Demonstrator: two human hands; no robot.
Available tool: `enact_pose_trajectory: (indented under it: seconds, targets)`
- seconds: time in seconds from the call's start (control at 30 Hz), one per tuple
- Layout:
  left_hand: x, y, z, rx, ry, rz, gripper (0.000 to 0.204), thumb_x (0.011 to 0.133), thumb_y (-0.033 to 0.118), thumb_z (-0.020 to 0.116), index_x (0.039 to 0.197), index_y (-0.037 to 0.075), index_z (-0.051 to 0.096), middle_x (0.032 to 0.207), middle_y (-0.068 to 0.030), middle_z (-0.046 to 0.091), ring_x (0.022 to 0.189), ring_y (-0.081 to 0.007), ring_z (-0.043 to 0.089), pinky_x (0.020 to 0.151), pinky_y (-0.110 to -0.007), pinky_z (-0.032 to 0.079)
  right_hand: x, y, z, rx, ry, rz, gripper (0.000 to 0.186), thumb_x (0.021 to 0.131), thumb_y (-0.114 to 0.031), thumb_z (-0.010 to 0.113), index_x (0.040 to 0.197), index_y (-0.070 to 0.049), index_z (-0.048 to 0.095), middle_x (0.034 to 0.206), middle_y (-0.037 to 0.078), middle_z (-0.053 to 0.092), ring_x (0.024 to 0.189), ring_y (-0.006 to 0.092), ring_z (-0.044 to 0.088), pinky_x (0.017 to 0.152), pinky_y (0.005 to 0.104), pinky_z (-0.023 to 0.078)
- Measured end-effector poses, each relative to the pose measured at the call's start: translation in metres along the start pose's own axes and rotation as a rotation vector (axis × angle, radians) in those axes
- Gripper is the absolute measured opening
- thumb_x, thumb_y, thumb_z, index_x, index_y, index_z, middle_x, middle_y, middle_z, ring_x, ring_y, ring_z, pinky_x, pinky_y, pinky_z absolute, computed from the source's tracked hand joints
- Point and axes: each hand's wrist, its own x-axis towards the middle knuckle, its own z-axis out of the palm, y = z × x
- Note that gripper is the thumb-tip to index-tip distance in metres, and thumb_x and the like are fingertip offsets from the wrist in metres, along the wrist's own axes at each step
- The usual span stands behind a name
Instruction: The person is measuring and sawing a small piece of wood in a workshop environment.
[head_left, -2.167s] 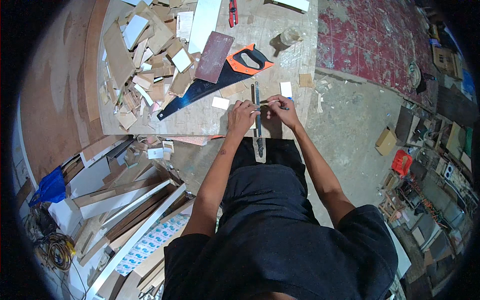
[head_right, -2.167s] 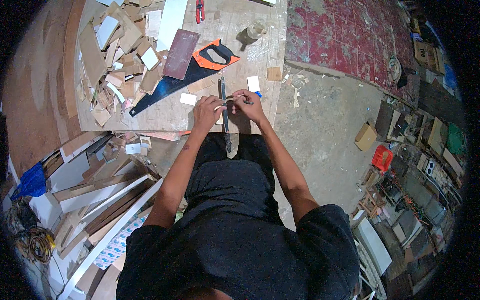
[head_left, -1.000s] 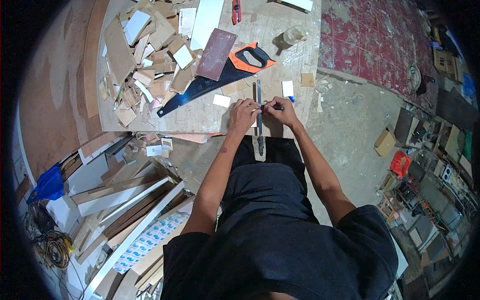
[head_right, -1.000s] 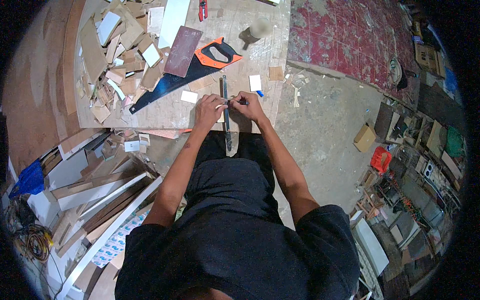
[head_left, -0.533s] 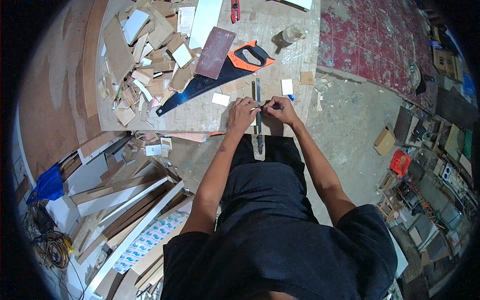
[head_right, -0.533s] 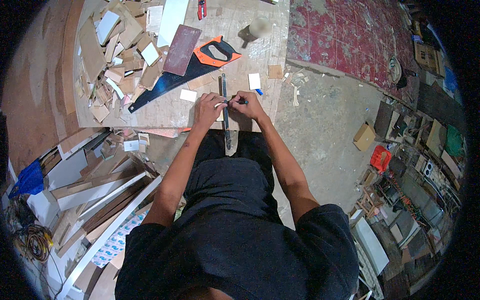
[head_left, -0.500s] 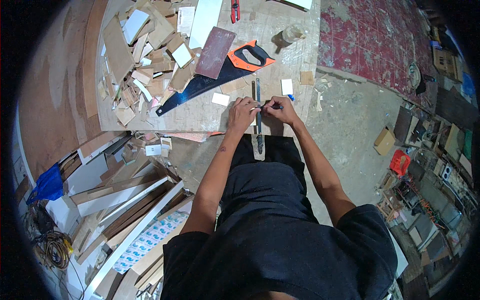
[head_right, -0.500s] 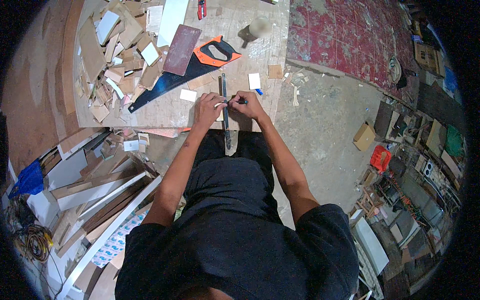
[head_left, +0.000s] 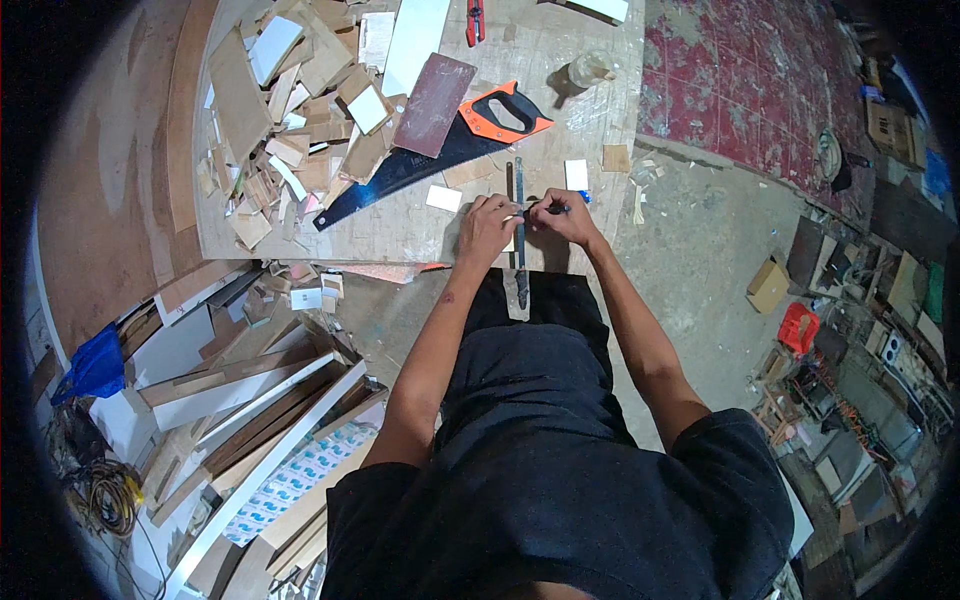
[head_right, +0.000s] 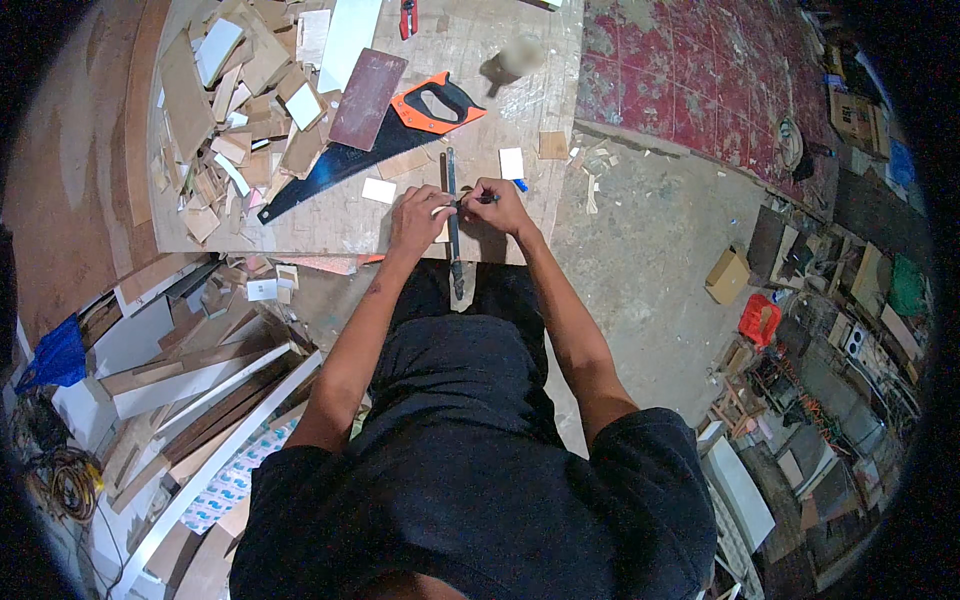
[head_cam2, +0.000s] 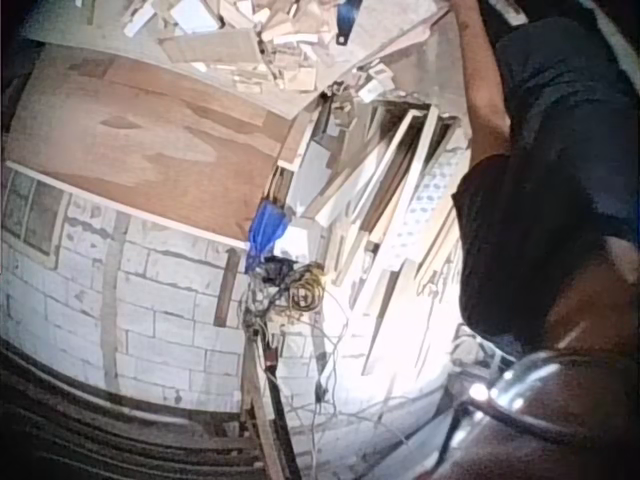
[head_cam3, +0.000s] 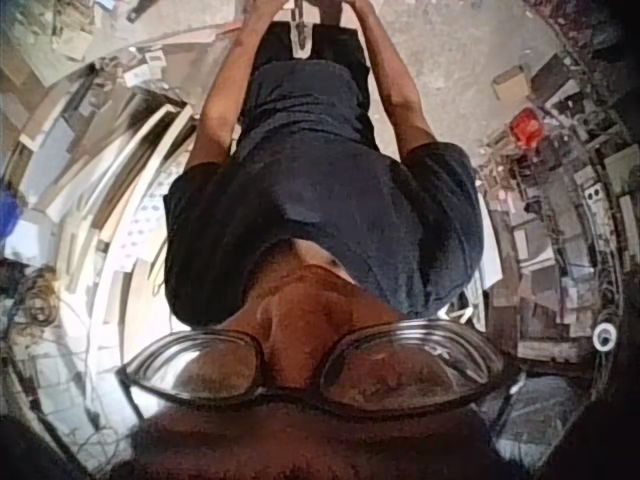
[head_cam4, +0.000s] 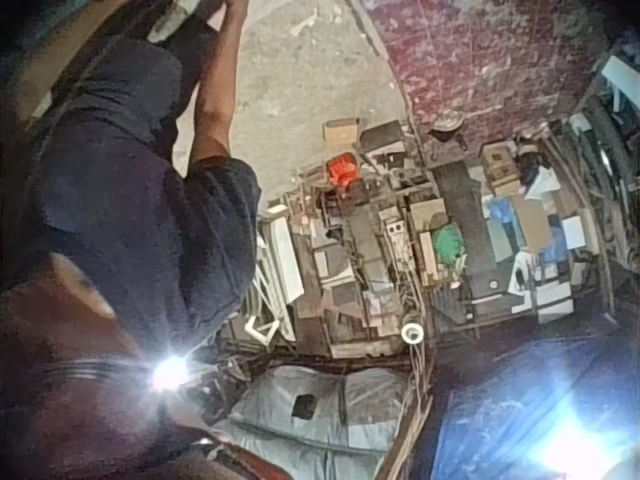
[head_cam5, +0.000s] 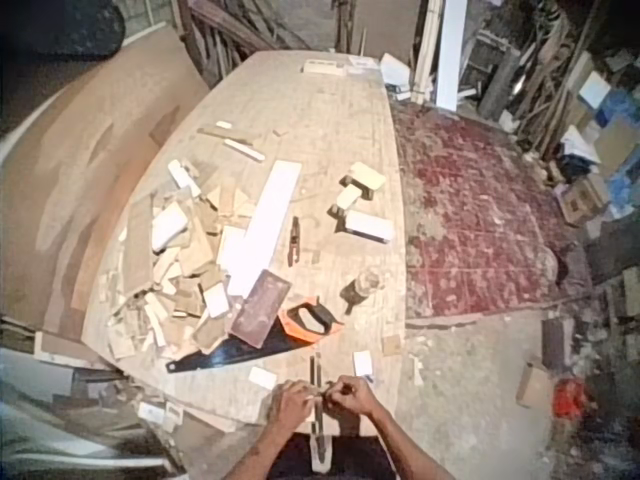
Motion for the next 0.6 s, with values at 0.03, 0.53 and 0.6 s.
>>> enact_pose_trajectory:
  seconds: [0.03, 0.53, 0.6]
  targets:
    - [-0.001, -0.001, -0.001, 0.001, 0.000, -0.003, 0.023, 0.075, 0.019, 0.080, 0.096, 0.011, 0.076, 0.096, -0.0031, 0.067, 0.093, -0.0265, 0.061, 0.082, -0.038, 0.052, 0.001, -0.002, 0.001, 0.002, -0.003, 0.001, 0.013, 0.088, -0.005, 0.068, 0.079, 0.001, 0.061, 0.080, 0.009, 0.070, 0.070, 0.0133, 0.067, 0.064, 0.0276, 0.055]
    - [-0.002, -0.002, -0.003, 0.001, -0.030, -0.020, 0.022, 0.077, 0.019, 0.078, 0.097, 0.010, 0.075, 0.099, -0.0041, 0.067, 0.095, -0.0276, 0.060, 0.084, -0.039, 0.051, 0.024, -0.014, 0.001, 0.090, 0.201, -0.012, 0.011, 0.088, -0.007, 0.069, 0.082, 0.001, 0.064, 0.081, 0.008, 0.070, 0.069, 0.0111, 0.065, 0.063, 0.0272, 0.054]
    - [-0.003, -0.002, -0.003, -0.015, -0.018, -0.030, 0.022, 0.076, 0.018, 0.079, 0.096, 0.011, 0.075, 0.099, -0.0033, 0.067, 0.094, -0.0273, 0.060, 0.084, -0.039, 0.051, 0.024, -0.018, -0.009, -0.113, 0.552, -0.100, 0.010, 0.087, -0.008, 0.070, 0.089, 0.001, 0.067, 0.082, 0.007, 0.071, 0.075, 0.0119, 0.066, 0.067, 0.0274, 0.054]
